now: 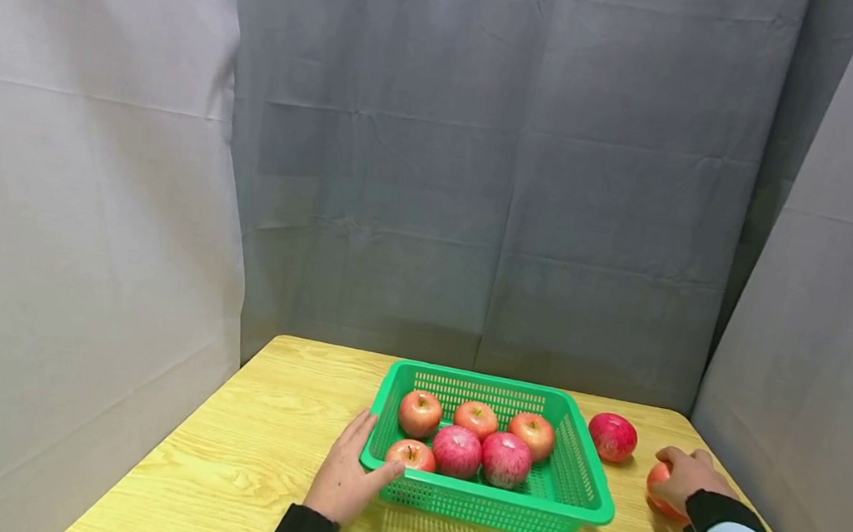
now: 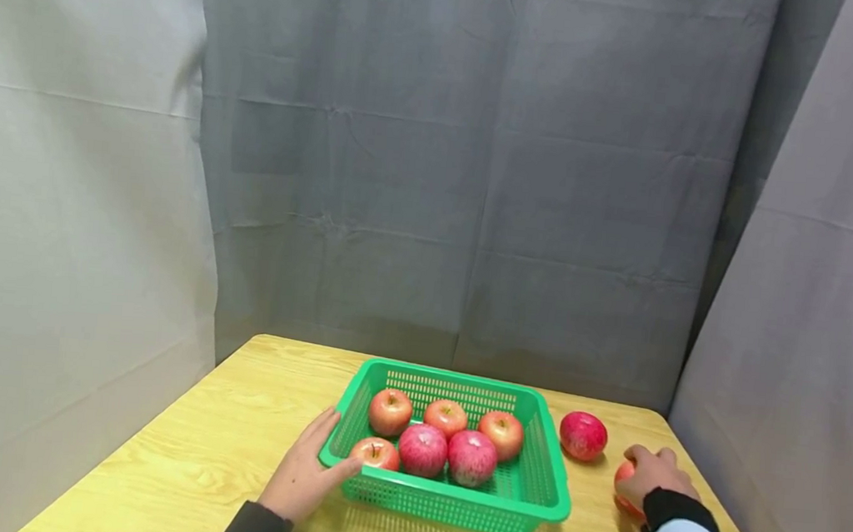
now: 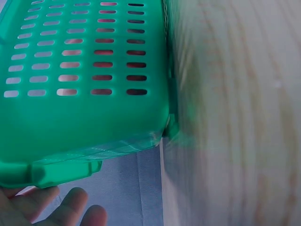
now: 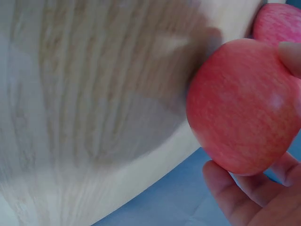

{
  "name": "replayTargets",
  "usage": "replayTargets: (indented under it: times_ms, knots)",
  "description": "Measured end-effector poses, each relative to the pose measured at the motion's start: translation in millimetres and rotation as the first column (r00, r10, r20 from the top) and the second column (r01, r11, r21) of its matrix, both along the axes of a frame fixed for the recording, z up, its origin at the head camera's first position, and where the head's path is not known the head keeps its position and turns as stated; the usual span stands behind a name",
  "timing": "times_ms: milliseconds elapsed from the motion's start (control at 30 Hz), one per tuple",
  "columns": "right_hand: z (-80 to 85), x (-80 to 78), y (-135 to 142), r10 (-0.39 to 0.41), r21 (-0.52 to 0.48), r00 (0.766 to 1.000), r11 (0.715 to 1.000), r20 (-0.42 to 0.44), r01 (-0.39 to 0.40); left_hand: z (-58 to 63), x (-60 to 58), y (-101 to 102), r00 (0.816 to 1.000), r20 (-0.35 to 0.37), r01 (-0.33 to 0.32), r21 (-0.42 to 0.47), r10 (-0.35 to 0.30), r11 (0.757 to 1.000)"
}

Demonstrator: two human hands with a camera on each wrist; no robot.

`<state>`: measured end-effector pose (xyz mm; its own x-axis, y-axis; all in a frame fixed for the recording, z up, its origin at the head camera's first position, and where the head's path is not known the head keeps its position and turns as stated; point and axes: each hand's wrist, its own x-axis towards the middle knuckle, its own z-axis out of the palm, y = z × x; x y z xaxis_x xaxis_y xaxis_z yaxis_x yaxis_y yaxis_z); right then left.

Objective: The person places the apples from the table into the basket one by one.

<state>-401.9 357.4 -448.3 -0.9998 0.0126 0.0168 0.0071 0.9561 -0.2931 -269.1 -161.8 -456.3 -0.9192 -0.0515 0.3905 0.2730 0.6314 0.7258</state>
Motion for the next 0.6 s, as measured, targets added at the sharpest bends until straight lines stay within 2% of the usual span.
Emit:
replayTargets:
  times_ms: [167, 300, 600]
  knots:
    - [7.7, -0.5, -3.3, 0.063, 0.01, 0.998, 0.998, -0.031, -0.062, -1.6, -0.5, -0.9, 1.0, 0.004, 0.003, 0.002, -0.003, 1.0]
    - [21.2, 2.3, -13.3, 0.107, 0.02, 0.992, 0.994, -0.062, -0.106, -1.4, 0.0, -1.1, 1.0, 0.007, 0.004, 0.002, -0.004, 1.0]
    - [50.6, 8.6, -41.2, 0.204, 0.083, 0.958, 0.978, -0.2, -0.191, 1.1, 0.8, -0.4, 1.0, 0.015, 0.009, 0.004, -0.009, 1.0]
